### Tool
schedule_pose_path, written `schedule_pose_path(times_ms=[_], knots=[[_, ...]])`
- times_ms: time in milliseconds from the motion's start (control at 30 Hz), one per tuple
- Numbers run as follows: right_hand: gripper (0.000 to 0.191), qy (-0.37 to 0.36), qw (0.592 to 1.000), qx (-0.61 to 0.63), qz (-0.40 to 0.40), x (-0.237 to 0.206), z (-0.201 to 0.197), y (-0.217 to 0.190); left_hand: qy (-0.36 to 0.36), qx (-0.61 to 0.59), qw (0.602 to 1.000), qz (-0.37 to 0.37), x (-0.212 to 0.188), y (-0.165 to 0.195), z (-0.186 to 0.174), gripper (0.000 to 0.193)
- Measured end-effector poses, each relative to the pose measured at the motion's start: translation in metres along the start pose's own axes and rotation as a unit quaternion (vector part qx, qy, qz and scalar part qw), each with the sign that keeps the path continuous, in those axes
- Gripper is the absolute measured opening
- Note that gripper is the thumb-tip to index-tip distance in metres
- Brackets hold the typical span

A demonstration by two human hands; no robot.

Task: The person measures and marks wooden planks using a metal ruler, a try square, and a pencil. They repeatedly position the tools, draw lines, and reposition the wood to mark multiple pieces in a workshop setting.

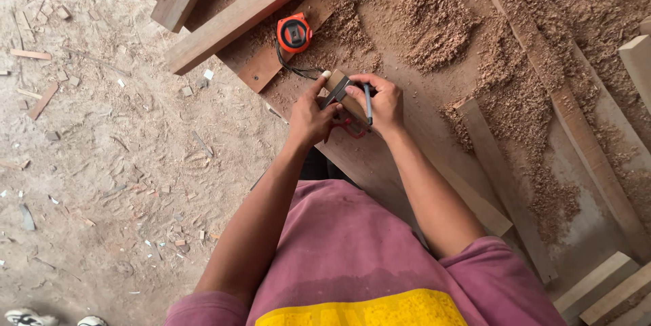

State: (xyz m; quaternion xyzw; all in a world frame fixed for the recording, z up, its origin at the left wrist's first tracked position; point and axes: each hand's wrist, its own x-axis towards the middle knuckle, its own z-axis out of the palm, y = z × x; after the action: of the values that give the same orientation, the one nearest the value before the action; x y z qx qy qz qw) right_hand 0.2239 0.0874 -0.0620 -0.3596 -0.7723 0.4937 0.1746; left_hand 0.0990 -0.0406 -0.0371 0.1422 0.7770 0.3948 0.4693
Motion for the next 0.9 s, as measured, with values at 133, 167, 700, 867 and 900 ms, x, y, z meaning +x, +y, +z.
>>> schedule_pose_path(times_ms=[133,167,700,867,900], knots=[[0.025,-0.001,1.0,0.003,0.009,0.0,0.001,-0.002,-0.013,-0.032,0.999,-0.025,0.0,0.003,0.0,0.079],[0.026,0.001,1.0,0.001,0.007,0.0,0.001,-0.003,-0.011,-0.028,0.999,-0.026,0.0,0.004,0.0,0.079],[0.023,0.014,0.999,-0.014,-0.028,-0.002,0.001,-0.008,-0.039,-0.066,0.997,-0.027,0.009,-0.014,0.002,0.077],[0.023,0.031,0.999,-0.036,0.008,0.001,0.008,-0.011,-0.043,-0.089,0.995,0.014,0.016,-0.023,0.004,0.084],[0.022,0.042,0.998,-0.048,0.028,0.002,0.01,-0.011,-0.046,-0.085,0.995,0.011,0.016,-0.024,0.003,0.085]])
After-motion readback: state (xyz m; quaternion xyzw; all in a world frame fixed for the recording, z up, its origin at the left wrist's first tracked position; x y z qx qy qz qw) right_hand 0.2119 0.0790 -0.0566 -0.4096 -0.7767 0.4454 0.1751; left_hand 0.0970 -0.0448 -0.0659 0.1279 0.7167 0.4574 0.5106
